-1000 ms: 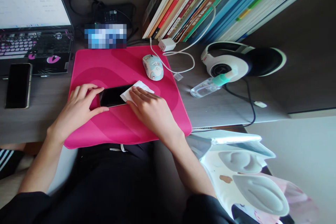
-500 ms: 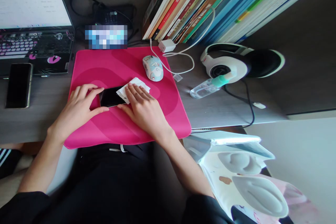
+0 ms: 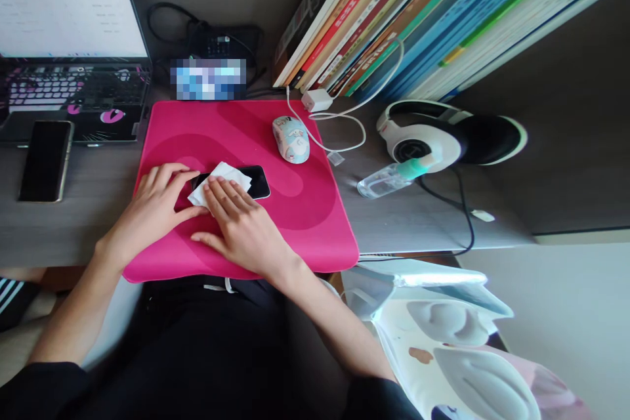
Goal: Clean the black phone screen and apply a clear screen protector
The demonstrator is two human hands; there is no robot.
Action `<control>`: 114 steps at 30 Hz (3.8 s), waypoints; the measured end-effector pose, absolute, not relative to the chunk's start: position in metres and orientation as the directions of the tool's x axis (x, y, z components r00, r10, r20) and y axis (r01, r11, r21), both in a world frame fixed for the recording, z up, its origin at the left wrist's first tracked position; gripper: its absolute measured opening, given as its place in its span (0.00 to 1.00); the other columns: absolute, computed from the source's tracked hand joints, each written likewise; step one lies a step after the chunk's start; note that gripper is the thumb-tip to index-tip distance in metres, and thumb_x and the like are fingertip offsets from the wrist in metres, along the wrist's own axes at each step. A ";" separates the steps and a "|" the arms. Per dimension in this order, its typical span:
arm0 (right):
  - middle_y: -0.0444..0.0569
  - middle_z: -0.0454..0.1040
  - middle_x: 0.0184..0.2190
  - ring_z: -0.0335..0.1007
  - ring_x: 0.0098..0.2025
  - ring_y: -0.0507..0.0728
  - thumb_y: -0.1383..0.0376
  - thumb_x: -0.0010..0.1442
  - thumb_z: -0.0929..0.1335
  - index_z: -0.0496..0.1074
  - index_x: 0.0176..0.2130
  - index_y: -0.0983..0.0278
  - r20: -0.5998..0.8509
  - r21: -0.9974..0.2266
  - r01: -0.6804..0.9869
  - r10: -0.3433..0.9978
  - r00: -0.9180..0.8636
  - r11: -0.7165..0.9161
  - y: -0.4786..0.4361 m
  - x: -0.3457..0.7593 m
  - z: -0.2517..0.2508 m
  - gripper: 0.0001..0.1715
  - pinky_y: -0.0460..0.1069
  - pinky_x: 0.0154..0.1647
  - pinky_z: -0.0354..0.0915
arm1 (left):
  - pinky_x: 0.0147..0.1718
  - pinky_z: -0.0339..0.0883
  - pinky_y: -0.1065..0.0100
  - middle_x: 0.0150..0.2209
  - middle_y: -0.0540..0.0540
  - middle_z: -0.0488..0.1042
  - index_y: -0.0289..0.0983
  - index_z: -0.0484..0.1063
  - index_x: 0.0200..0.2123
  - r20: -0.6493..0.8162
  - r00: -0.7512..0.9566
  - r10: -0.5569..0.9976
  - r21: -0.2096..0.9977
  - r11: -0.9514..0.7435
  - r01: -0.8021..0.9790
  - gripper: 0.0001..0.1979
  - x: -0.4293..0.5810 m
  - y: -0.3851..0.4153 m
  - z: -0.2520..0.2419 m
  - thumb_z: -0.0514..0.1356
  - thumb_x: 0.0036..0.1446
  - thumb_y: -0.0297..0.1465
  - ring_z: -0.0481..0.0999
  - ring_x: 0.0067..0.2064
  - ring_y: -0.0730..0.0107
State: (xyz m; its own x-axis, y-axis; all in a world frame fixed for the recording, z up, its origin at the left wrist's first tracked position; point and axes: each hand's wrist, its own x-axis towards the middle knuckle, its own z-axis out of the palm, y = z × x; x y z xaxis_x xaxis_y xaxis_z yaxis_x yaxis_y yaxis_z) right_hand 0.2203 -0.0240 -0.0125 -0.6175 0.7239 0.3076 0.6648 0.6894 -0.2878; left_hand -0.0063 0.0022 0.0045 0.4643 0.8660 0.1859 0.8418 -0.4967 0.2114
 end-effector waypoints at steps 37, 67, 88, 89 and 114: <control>0.58 0.79 0.62 0.78 0.64 0.64 0.67 0.76 0.63 0.78 0.61 0.67 0.437 -0.244 0.819 0.813 -0.385 0.519 -0.020 0.271 -0.009 0.21 0.60 0.68 0.74 | 0.63 0.66 0.44 0.63 0.37 0.69 0.43 0.65 0.69 0.201 0.477 0.856 0.221 -0.514 0.829 0.32 -0.008 0.004 0.012 0.65 0.68 0.48 0.71 0.62 0.43; 0.67 0.66 0.71 0.63 0.74 0.69 0.54 0.78 0.64 0.67 0.71 0.74 0.330 -0.208 0.820 0.828 -0.454 0.533 -0.012 0.266 -0.010 0.34 0.64 0.75 0.64 | 0.64 0.66 0.44 0.63 0.36 0.70 0.42 0.66 0.69 0.211 0.471 0.856 0.188 -0.509 0.840 0.32 -0.010 0.003 0.009 0.63 0.69 0.50 0.71 0.63 0.44; 0.71 0.60 0.74 0.55 0.77 0.70 0.48 0.76 0.64 0.61 0.73 0.78 0.301 -0.249 0.779 0.811 -0.502 0.575 -0.024 0.249 -0.014 0.43 0.66 0.77 0.59 | 0.63 0.68 0.44 0.63 0.36 0.70 0.41 0.66 0.69 0.197 0.462 0.865 0.160 -0.493 0.855 0.31 -0.009 0.002 0.010 0.64 0.68 0.48 0.72 0.63 0.43; 0.72 0.60 0.74 0.56 0.77 0.71 0.49 0.76 0.64 0.62 0.73 0.79 0.292 -0.233 0.779 0.806 -0.515 0.582 -0.030 0.248 -0.012 0.43 0.66 0.77 0.60 | 0.63 0.68 0.44 0.63 0.36 0.71 0.41 0.66 0.68 0.195 0.461 0.866 0.155 -0.492 0.857 0.31 -0.009 0.002 0.010 0.64 0.68 0.48 0.72 0.62 0.43; 0.69 0.67 0.70 0.67 0.71 0.70 0.59 0.75 0.68 0.68 0.70 0.76 0.305 -0.165 0.779 0.782 -0.543 0.605 -0.046 0.241 -0.001 0.32 0.64 0.73 0.68 | 0.64 0.65 0.45 0.64 0.36 0.69 0.43 0.64 0.69 0.194 0.474 0.859 0.186 -0.507 0.842 0.31 -0.010 0.002 0.010 0.64 0.69 0.48 0.71 0.63 0.44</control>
State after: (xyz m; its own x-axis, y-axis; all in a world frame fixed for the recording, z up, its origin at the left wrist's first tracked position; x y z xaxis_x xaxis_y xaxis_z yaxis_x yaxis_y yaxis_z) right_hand 0.2407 -0.0463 -0.0015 -0.5432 0.7823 0.3049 0.7789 0.6051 -0.1650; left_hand -0.0097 0.0019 0.0099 0.4742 0.8587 0.1944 0.8416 -0.5070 0.1863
